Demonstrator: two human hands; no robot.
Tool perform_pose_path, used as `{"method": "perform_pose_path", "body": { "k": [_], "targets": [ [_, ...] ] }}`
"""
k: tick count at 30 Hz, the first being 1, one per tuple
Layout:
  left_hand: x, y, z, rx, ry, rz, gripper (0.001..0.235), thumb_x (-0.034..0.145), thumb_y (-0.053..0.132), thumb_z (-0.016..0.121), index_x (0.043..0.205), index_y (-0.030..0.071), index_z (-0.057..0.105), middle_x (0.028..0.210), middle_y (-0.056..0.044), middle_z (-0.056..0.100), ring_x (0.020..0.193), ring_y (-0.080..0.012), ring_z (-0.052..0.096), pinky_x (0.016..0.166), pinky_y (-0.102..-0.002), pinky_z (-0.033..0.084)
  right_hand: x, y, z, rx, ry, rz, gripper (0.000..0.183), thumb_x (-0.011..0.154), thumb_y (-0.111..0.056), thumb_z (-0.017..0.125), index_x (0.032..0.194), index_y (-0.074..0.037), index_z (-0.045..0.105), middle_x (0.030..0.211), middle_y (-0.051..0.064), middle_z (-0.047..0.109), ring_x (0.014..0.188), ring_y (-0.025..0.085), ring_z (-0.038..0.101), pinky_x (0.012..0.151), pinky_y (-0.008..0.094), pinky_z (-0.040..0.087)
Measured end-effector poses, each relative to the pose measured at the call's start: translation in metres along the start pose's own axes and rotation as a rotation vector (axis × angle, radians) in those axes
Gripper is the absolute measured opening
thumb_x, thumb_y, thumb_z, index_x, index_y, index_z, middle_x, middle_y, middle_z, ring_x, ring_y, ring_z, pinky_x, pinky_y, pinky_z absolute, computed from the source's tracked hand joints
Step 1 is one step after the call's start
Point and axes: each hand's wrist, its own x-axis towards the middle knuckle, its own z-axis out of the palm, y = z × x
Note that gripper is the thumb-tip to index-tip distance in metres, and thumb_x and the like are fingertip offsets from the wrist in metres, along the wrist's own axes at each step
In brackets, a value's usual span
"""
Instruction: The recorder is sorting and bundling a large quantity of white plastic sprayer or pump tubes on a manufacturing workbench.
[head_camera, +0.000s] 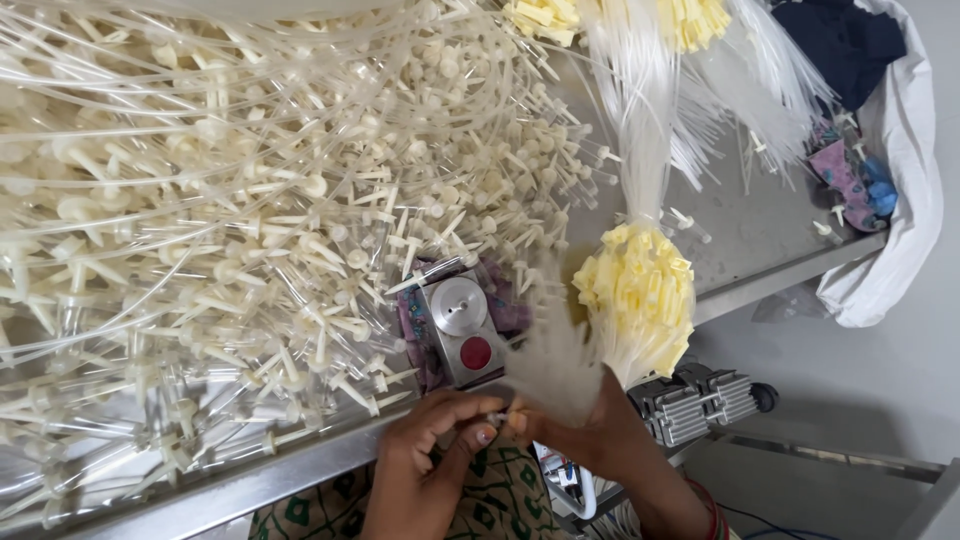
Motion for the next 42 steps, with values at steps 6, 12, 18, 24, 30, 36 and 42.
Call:
{"method": "perform_pose_path", "body": {
  "k": [6, 12, 18, 24, 30, 36, 42],
  "targets": [
    [0.002, -0.02, 0.002, -0.276, -0.109, -0.064, 0.026, 0.098, 0.003, 0.055, 0.116, 0.001, 0.074, 0.102, -0.006, 0.072, 0.094, -0.0134, 0.066, 0.085, -0.027, 0.051, -0.002, -0.004, -0.004, -0.069, 0.018, -0.031, 0.019, 0.085, -0.017, 0.082, 0.091, 0.0, 0.076, 0.082, 0.007, 0.076, 0.072, 0.013, 0.069, 0.063, 0.028, 0.054],
    [0.001, -0.017, 0.001, -0.1, -0.094, 0.062, 0.026, 0.095, 0.004, 0.062, 0.117, 0.001, 0.076, 0.096, -0.008, 0.074, 0.092, -0.0139, 0.07, 0.084, -0.027, 0.053, 0.0, 0.002, -0.004, -0.088, 0.036, -0.129, 0.021, 0.082, -0.011, 0.084, 0.097, -0.002, 0.072, 0.089, 0.004, 0.072, 0.081, 0.011, 0.068, 0.07, 0.027, 0.056],
    [0.0, -0.007, 0.004, -0.133, -0.063, 0.011, 0.025, 0.098, 0.006, 0.059, 0.115, 0.001, 0.076, 0.099, -0.009, 0.076, 0.093, -0.0132, 0.071, 0.087, -0.027, 0.053, 0.001, 0.002, -0.006, 0.02, 0.013, -0.042, 0.023, 0.081, -0.009, 0.083, 0.099, -0.001, 0.071, 0.084, 0.005, 0.073, 0.076, 0.011, 0.067, 0.063, 0.028, 0.054],
    [-0.001, -0.02, 0.008, -0.239, -0.128, -0.06, 0.03, 0.099, 0.006, 0.054, 0.121, 0.002, 0.074, 0.105, -0.009, 0.075, 0.091, -0.014, 0.066, 0.085, -0.028, 0.052, -0.007, 0.011, -0.015, -0.009, 0.053, 0.084, 0.023, 0.081, -0.011, 0.084, 0.096, 0.003, 0.075, 0.08, 0.008, 0.073, 0.066, 0.015, 0.066, 0.056, 0.03, 0.052],
    [-0.009, -0.004, 0.009, 0.07, 0.029, 0.165, 0.029, 0.081, -0.003, 0.074, 0.107, 0.007, 0.08, 0.104, -0.006, 0.078, 0.094, -0.0136, 0.076, 0.08, -0.028, 0.061, -0.006, 0.009, -0.008, -0.081, -0.001, -0.178, 0.04, 0.078, -0.011, 0.084, 0.111, -0.001, 0.066, 0.094, 0.003, 0.072, 0.085, 0.01, 0.068, 0.071, 0.027, 0.059],
    [-0.021, -0.004, 0.01, 0.051, 0.019, 0.115, 0.029, 0.077, -0.005, 0.077, 0.102, 0.008, 0.082, 0.099, -0.007, 0.079, 0.092, -0.0177, 0.077, 0.078, -0.03, 0.063, -0.012, 0.001, -0.007, -0.003, -0.022, -0.128, 0.031, 0.085, -0.009, 0.081, 0.109, 0.001, 0.066, 0.085, 0.004, 0.073, 0.077, 0.012, 0.071, 0.069, 0.028, 0.06],
    [-0.062, -0.167, -0.065, -0.208, -0.17, -0.291, 0.023, 0.085, 0.008, 0.065, 0.105, -0.004, 0.065, 0.111, -0.013, 0.064, 0.109, -0.023, 0.062, 0.098, -0.036, 0.049, -0.014, 0.019, -0.039, 0.064, 0.064, -0.18, 0.025, 0.093, -0.018, 0.077, 0.1, 0.003, 0.065, 0.065, 0.004, 0.061, 0.052, 0.011, 0.056, 0.048, 0.027, 0.045]
  ]
}}
